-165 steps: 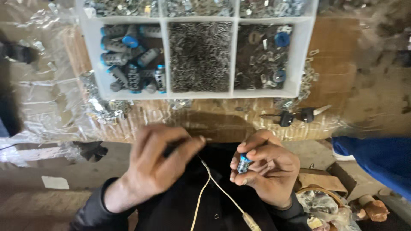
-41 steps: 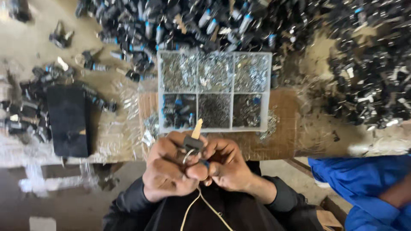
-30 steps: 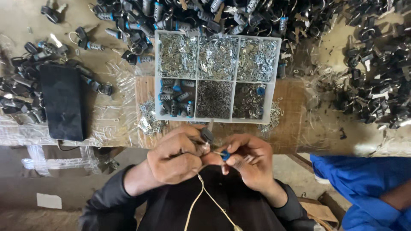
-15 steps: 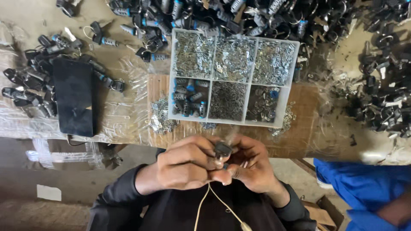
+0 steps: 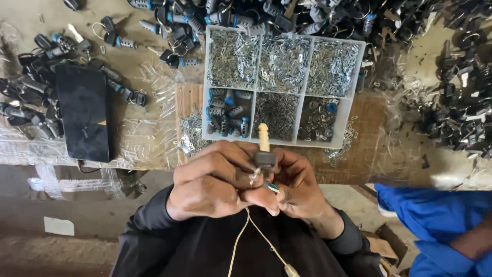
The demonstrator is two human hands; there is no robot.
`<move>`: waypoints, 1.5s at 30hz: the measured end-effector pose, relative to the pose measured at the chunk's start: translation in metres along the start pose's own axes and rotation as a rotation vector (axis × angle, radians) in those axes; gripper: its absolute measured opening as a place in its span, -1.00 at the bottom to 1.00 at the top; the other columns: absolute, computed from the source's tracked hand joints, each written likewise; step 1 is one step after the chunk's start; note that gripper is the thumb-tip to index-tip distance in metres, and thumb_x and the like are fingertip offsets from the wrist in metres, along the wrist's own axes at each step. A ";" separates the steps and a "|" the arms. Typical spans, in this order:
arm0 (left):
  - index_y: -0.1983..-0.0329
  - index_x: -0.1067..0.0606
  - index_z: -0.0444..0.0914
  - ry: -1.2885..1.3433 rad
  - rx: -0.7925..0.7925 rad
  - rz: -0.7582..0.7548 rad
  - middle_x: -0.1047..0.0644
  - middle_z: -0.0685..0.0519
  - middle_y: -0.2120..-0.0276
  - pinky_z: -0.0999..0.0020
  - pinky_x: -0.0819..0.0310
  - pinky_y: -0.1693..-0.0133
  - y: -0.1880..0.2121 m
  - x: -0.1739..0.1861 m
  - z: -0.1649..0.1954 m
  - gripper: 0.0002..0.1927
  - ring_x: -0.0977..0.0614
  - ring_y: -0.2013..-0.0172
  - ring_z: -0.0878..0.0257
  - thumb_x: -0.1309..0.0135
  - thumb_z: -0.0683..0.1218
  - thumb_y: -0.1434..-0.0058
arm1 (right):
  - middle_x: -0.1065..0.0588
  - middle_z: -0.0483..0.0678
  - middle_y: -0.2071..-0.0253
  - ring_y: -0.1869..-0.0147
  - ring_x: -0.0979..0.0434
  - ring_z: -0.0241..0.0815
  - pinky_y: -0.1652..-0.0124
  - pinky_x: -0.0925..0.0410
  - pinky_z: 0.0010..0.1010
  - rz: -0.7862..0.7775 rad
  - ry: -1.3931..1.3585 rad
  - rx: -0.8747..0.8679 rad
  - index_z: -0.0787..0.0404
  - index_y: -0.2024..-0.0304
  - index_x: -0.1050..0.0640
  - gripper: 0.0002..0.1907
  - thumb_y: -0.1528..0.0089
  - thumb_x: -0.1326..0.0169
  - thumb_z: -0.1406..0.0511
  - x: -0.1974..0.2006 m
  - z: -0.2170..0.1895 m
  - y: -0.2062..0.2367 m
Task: The person assembles small lock cylinder components at a workbench. They pick tiny metal pins and springs from a compartment tray, insert them by hand into a blue-topped cylinder body held in both hands, and place finished cylinders with a large pile of completed padlock parts on the table.
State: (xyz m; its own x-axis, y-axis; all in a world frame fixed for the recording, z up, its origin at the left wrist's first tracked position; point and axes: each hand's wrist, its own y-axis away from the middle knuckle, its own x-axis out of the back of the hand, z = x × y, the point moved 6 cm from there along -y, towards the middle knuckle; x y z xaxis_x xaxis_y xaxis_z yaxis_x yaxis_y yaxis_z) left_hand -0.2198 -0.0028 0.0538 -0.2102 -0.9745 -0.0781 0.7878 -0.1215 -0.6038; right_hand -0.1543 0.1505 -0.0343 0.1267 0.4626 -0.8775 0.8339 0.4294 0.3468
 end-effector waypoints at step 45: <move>0.18 -0.63 -0.20 -1.147 0.186 -0.595 -0.59 0.05 0.21 0.11 -0.47 0.09 -0.028 0.020 -0.040 -0.76 -0.59 0.14 0.01 -0.29 -0.06 -0.09 | -0.56 0.12 0.04 0.05 -0.59 -0.16 0.12 -0.54 -0.37 0.179 0.692 0.339 0.35 -0.09 -0.46 -0.67 -0.31 -0.22 0.48 -0.007 -0.053 0.018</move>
State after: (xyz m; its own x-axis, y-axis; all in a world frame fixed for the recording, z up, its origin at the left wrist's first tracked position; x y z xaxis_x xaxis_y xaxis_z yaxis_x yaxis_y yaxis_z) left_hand -0.2694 -0.0114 0.0370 -0.0143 -0.3560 0.9344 0.8326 -0.5216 -0.1860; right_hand -0.1690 0.1961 -0.0040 0.0045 0.9276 -0.3736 0.9647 0.0944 0.2460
